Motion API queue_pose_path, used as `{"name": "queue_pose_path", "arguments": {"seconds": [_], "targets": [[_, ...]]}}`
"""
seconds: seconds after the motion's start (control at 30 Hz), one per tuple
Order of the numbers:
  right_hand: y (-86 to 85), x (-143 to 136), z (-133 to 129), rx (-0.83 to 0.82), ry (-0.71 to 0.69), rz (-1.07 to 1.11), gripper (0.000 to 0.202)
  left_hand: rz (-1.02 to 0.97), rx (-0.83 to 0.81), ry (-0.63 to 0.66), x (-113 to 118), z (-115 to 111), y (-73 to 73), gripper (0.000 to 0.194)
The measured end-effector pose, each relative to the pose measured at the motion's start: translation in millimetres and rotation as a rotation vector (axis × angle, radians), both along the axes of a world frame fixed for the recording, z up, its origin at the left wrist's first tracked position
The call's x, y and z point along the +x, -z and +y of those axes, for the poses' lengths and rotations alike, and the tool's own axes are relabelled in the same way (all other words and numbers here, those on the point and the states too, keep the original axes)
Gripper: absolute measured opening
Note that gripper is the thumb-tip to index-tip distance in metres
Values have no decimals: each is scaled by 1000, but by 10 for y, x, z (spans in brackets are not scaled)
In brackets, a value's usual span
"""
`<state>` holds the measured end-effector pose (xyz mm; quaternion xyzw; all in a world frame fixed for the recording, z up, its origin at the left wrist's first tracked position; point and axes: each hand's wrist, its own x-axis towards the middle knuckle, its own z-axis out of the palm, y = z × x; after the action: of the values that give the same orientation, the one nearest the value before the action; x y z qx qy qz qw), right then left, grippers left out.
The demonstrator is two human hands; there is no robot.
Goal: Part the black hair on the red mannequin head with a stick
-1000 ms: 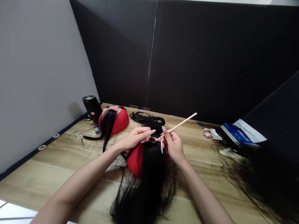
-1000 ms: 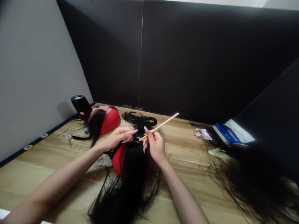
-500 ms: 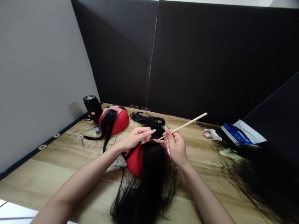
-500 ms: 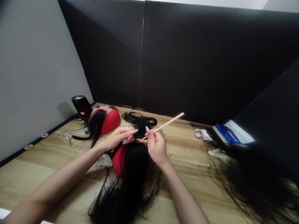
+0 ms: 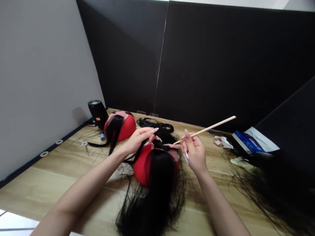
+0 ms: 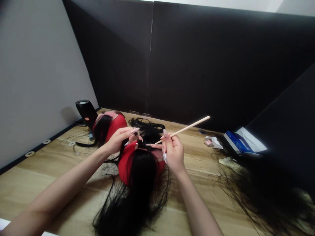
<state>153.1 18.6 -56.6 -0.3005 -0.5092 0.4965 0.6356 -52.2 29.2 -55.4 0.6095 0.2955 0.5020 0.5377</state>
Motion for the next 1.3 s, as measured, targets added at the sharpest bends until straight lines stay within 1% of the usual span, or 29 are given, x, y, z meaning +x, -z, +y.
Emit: {"name": "queue_pose_path", "arguments": {"seconds": [0.2,0.3,0.37,0.47,0.53,0.6,0.67,0.73,0.83,0.9,0.97,1.03,1.07,1.1,1.13,1.17,1.2,1.23,1.3], "targets": [[-144,143,-33,48,19,63,30,-80,84,-50,-91,10,-135,44],[-211,176,-64,50,5,89,29,-127,105,-15,-96,0,-173,42],[-248,176,-91,43,-16,113,29,-58,110,21,-60,-18,-170,44],[-285,165,-131,29,-43,146,29,186,158,107,47,-71,-158,47],[-305,170,-154,22,-55,170,28,309,186,175,127,-115,-165,47],[-334,199,-170,24,-55,199,25,356,183,218,189,-151,-181,45],[-376,255,-179,31,-30,226,23,356,175,232,220,-171,-196,44],[-431,340,-178,42,17,246,22,346,175,225,220,-174,-202,44],[-512,510,-147,69,94,289,25,326,199,177,182,-154,-198,45],[-547,634,-102,116,181,298,29,299,224,150,148,-130,-193,45],[-553,739,-45,211,377,247,29,262,239,132,116,-106,-193,44],[-523,790,8,290,578,108,22,232,232,114,87,-90,-203,44],[-494,783,28,311,627,8,20,218,227,100,74,-87,-213,44],[-456,752,40,318,613,-113,19,200,222,82,61,-87,-226,44],[-408,693,46,310,540,-250,20,180,221,64,48,-91,-242,44],[-351,610,45,305,435,-393,22,159,226,46,35,-96,-259,44],[-285,506,38,304,300,-529,25,137,236,29,22,-103,-278,44],[-212,388,27,301,213,-635,25,121,247,16,8,-112,-296,44],[-56,146,4,346,60,-779,15,107,263,-2,-18,-130,-330,44]]}}
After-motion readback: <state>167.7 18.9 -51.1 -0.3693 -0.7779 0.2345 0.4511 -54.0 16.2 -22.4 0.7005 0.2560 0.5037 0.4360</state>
